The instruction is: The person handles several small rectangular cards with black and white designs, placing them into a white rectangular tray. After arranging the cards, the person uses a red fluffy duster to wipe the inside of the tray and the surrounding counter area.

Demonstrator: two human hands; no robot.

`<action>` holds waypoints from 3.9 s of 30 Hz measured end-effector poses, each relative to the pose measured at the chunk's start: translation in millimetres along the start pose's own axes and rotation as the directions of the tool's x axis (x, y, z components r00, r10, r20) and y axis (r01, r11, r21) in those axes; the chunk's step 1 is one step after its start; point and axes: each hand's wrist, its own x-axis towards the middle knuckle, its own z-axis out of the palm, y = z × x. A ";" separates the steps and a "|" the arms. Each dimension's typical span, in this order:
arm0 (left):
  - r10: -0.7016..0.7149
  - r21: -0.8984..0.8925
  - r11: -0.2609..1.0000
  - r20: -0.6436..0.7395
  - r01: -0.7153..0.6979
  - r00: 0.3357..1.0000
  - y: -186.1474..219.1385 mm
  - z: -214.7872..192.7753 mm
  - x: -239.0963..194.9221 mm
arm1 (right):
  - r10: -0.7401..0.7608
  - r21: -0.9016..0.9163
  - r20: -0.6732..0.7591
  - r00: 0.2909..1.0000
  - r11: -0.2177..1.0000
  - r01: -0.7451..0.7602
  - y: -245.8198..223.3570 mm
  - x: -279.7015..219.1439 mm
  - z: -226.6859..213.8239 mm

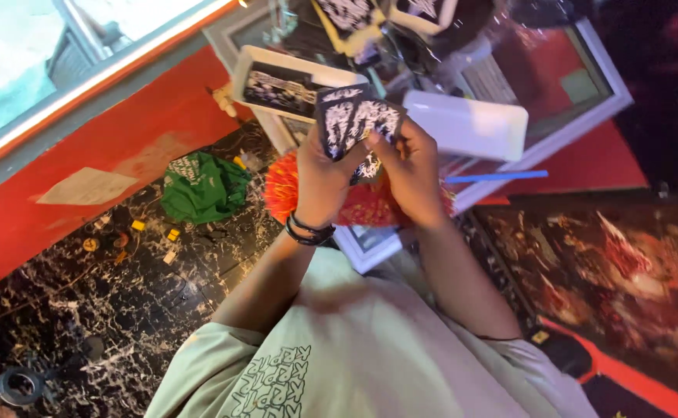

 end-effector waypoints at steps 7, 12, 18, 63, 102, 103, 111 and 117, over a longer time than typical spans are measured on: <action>-0.013 -0.056 0.998 0.352 0.035 0.936 -53.4 34.5 -19.4 | 0.039 0.165 -0.245 0.969 0.986 0.002 -10.9 -25.8 -39.2; -0.034 -0.125 0.988 0.390 0.090 0.920 -24.7 59.9 -35.3 | -0.250 -0.378 -0.304 0.919 0.918 0.124 20.8 -48.1 -64.5; -0.093 -0.234 0.942 0.511 0.242 0.854 -10.0 75.7 -43.6 | -0.546 -0.798 -0.175 0.819 0.566 0.207 22.8 -60.7 -60.8; -0.111 -0.363 0.915 0.192 0.176 0.975 -24.2 12.0 -25.2 | -0.505 -0.194 -0.222 0.834 0.861 0.470 31.4 -56.6 -72.1; -0.316 -0.449 0.851 -0.024 0.272 0.948 -10.9 -39.1 -20.6 | -0.455 -0.662 0.226 0.861 0.576 0.479 9.5 109.4 10.6; -0.315 -0.466 0.844 -0.035 0.264 0.948 -9.5 -35.8 -18.9 | -0.373 -0.479 0.212 0.903 0.766 0.429 -1.9 92.8 4.7; -0.250 -0.342 0.909 0.007 0.237 0.968 -2.6 20.3 -24.0 | 0.002 -0.164 -0.031 1.000 0.986 -0.007 16.1 -21.1 -19.7; -0.319 -0.356 0.879 0.056 0.318 0.946 -25.1 39.4 -30.1 | -0.082 -0.050 -0.167 0.983 0.996 0.075 38.1 -48.5 -36.8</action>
